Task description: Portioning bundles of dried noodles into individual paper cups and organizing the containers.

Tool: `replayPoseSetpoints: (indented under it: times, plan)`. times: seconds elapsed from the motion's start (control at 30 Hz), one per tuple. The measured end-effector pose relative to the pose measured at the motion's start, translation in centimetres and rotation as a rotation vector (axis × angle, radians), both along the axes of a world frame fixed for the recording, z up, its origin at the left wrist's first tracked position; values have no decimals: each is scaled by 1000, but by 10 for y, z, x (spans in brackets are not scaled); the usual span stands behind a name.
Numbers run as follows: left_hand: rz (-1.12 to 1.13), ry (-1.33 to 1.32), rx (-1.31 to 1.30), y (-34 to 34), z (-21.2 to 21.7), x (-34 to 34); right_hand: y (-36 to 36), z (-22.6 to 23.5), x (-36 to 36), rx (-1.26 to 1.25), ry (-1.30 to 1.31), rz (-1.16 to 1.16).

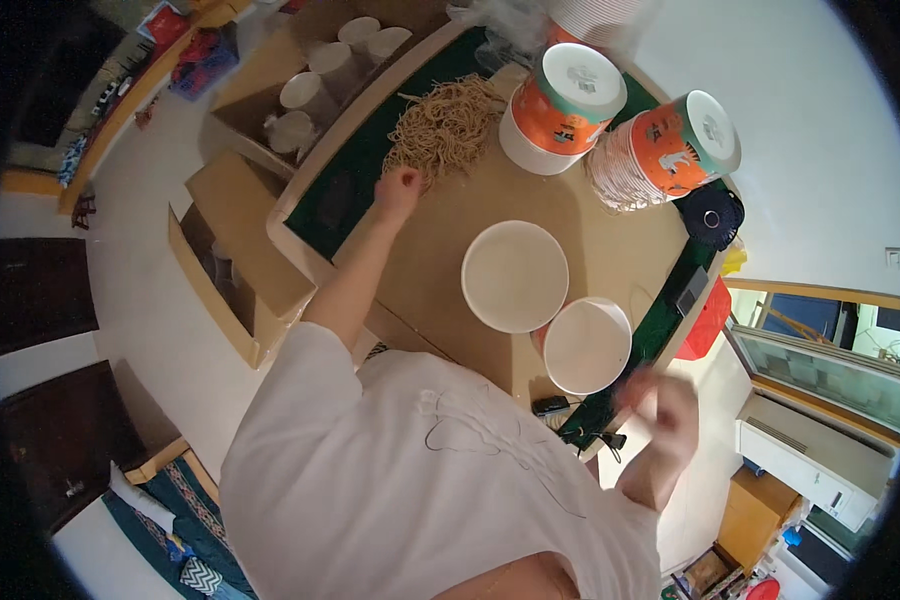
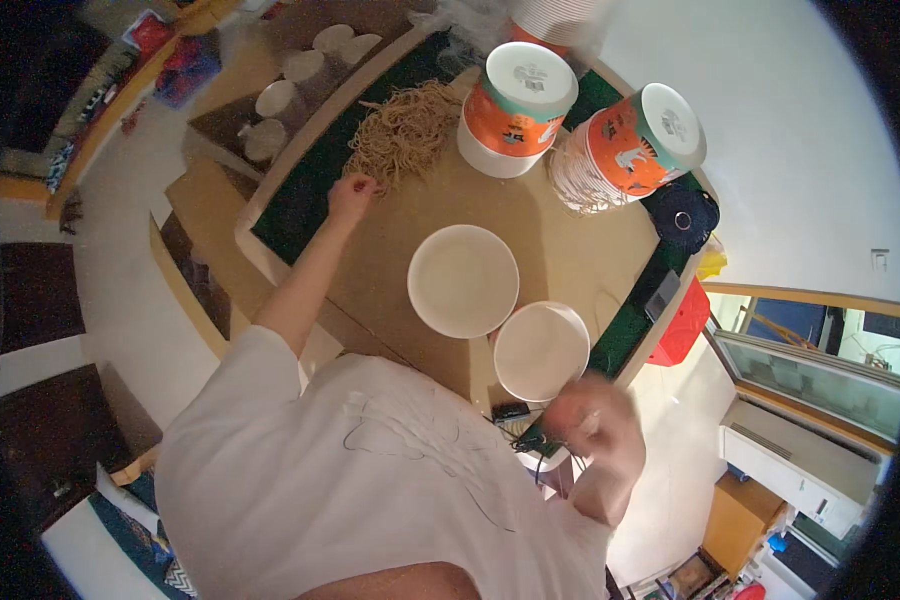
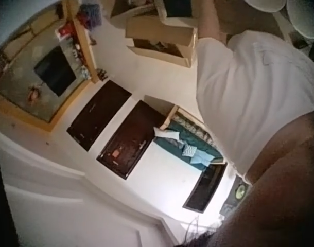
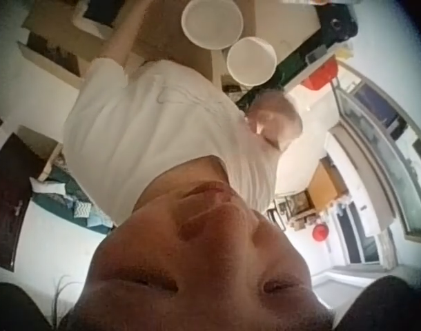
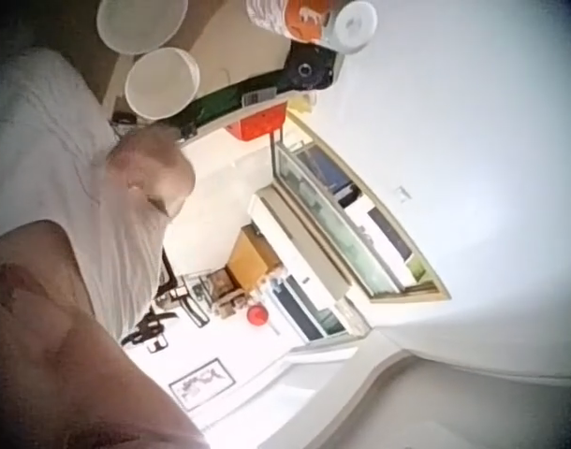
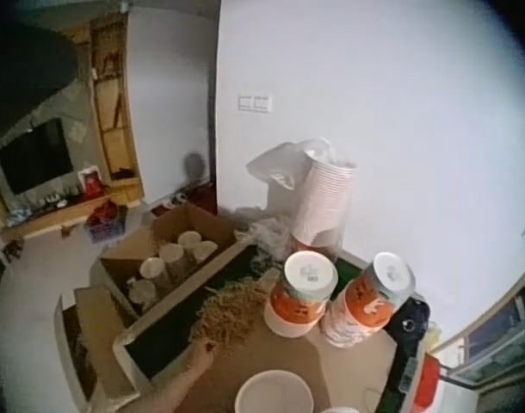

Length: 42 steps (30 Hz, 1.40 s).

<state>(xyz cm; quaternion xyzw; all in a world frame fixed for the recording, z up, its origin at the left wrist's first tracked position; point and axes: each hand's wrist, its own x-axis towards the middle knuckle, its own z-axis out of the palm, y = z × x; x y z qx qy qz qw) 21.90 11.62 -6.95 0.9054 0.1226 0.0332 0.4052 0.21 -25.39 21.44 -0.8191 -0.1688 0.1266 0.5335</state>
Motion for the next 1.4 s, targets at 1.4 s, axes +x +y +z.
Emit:
replayPoseSetpoints:
  times: [1.4]
  plan:
    - [-792, 139, -275, -106, 171, -222, 123, -126, -45, 1058, 570, -759]
